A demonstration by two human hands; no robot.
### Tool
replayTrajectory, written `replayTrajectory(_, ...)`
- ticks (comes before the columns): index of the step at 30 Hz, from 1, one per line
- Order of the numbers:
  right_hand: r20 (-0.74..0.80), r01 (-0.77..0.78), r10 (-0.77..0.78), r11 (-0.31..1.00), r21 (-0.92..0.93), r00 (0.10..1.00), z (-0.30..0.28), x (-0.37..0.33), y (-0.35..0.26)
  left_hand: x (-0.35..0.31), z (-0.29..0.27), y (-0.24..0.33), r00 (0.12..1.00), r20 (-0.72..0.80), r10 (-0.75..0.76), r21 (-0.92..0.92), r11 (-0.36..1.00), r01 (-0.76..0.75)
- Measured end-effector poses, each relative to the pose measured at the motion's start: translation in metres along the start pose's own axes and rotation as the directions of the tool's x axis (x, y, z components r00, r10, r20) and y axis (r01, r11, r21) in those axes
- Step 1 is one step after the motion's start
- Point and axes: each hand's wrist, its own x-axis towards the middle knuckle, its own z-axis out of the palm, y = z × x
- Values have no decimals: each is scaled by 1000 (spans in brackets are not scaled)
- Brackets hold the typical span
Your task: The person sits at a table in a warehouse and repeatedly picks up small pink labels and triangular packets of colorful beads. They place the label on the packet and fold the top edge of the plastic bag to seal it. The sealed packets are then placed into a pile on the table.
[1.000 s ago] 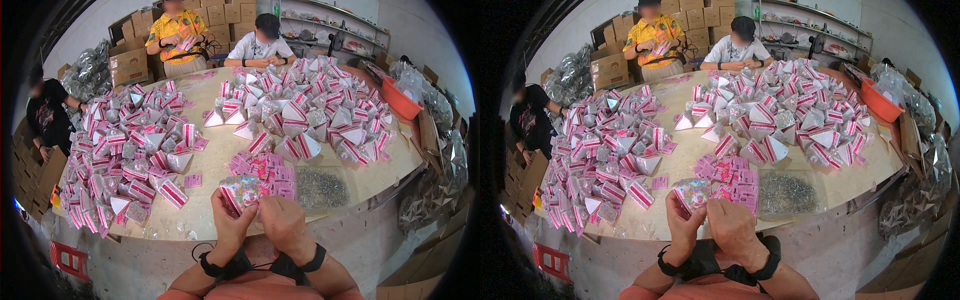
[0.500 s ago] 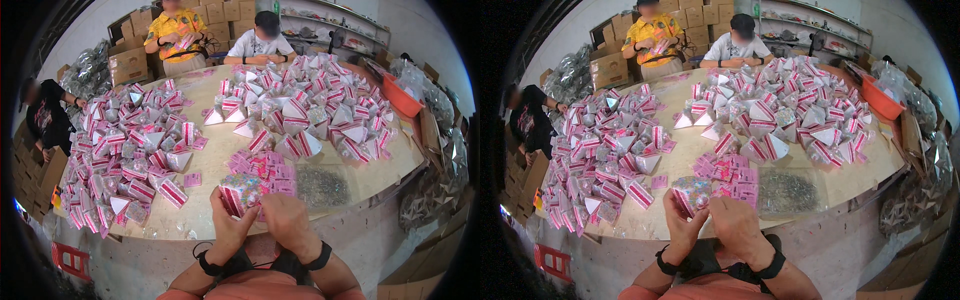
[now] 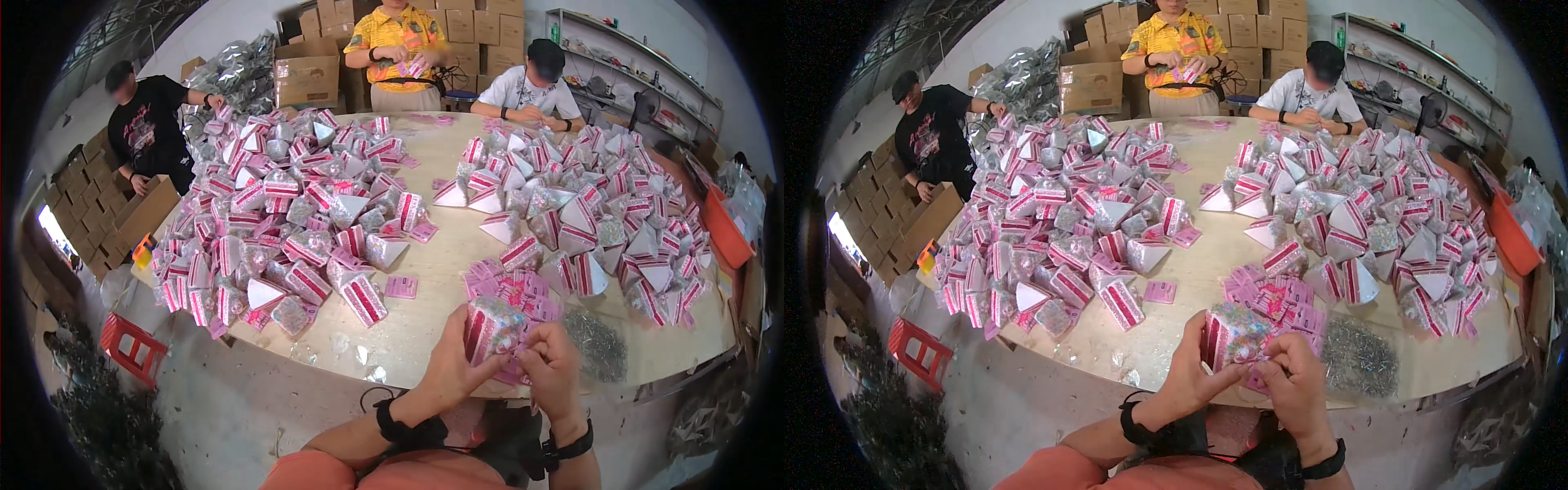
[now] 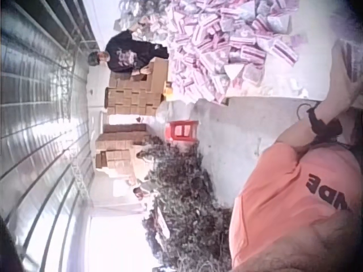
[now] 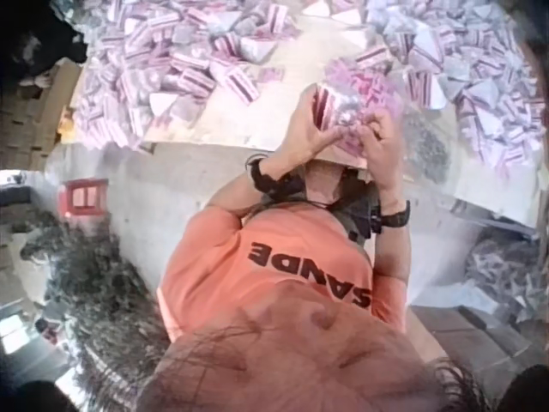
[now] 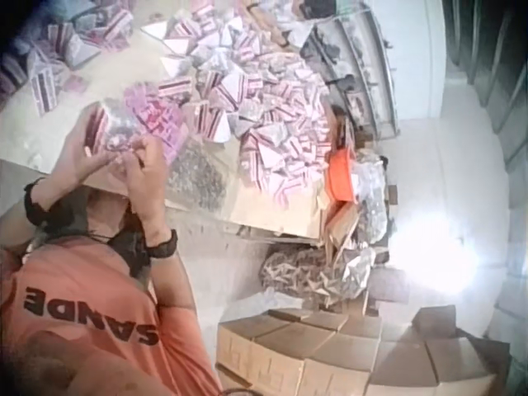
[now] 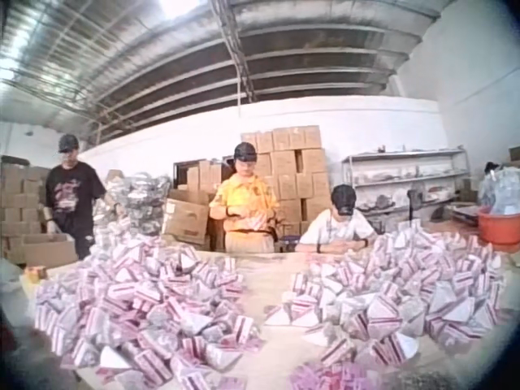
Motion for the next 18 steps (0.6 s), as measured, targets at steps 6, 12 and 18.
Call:
replayTrajectory(6,79,-36,21,980,197,997,13,13,-7,4,-5,-7,1000,-5,-7,-57,998,6)
replayTrajectory(12,268,-271,159,847,458,950,9,20,1,2,-1,-17,994,0,-111,-422,901,100)
replayTrajectory(18,223,-242,168,899,364,960,28,30,12,10,-16,-24,967,74,-244,-481,841,249)
